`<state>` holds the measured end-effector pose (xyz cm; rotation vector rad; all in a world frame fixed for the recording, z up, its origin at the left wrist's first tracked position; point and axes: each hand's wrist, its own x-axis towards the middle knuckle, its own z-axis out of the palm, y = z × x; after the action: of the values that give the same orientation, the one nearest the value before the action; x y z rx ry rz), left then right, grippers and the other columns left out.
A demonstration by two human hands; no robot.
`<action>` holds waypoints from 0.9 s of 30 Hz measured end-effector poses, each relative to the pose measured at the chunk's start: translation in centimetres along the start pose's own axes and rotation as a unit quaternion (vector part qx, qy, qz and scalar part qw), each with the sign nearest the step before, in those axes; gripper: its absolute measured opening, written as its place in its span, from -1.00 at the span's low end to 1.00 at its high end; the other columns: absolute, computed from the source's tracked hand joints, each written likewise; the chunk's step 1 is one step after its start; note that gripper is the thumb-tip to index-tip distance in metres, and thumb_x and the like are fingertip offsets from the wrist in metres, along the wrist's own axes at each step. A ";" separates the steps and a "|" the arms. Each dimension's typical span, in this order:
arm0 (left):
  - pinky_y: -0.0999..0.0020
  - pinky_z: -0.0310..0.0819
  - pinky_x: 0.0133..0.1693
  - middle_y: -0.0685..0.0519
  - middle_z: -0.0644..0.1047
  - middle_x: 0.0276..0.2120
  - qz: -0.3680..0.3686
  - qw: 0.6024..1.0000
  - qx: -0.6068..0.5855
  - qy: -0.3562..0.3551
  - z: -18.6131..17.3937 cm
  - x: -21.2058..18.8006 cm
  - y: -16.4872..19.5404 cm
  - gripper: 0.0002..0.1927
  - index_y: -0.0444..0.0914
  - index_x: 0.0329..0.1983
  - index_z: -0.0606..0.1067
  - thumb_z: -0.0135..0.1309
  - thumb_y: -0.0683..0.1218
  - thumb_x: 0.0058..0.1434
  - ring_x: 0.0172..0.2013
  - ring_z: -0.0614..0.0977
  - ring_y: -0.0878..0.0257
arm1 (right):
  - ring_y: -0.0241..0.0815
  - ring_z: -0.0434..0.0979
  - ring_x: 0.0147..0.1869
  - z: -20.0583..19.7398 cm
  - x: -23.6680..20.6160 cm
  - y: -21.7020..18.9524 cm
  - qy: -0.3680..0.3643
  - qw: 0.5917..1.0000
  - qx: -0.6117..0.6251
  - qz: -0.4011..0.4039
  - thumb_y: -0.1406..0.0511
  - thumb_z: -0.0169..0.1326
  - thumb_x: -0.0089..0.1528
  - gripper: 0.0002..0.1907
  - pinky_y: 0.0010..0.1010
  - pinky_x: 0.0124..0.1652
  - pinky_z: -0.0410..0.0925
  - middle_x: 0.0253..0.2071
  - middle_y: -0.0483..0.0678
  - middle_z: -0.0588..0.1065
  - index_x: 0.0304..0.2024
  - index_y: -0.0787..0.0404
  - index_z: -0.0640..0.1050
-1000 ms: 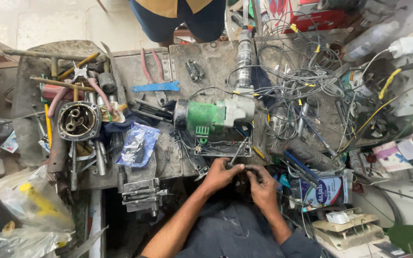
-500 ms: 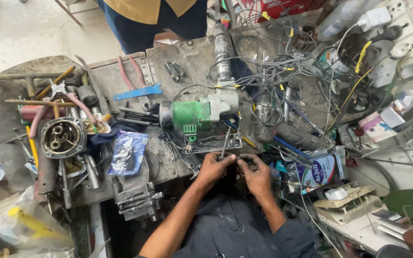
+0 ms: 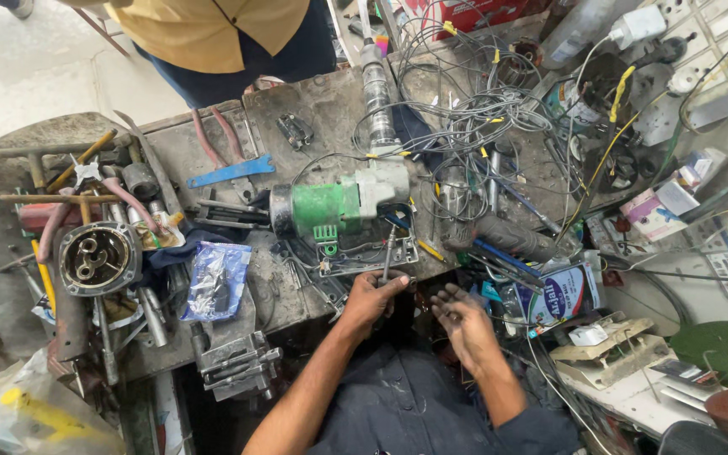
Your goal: The person works at a cluttered repair bench disassembling and reassembling a green power tool. They unscrew parts with a screwdriver, handle small components and wires, pick up a cordless drill, and fit the tool's housing and base plate back together by hand.
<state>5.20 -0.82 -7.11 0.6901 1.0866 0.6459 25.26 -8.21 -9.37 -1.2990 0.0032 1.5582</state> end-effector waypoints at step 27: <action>0.51 0.24 -0.61 0.16 0.59 -0.53 0.008 1.000 0.011 -0.003 -0.1 -0.2 0.1 -0.81 -0.29 -0.21 0.64 0.27 -0.07 0.21 -0.66 0.43 0.46 | -0.41 0.48 -0.30 4.5 -1.7 1.1 -0.044 0.910 -0.307 -0.274 0.44 0.37 0.12 -0.79 -0.53 -0.31 0.36 -0.31 -0.08 0.58 -0.21 0.32 0.65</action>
<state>4.99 -0.90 -6.95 0.7205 1.0858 0.6462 21.07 -7.23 -6.98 -1.5254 -0.9000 1.1488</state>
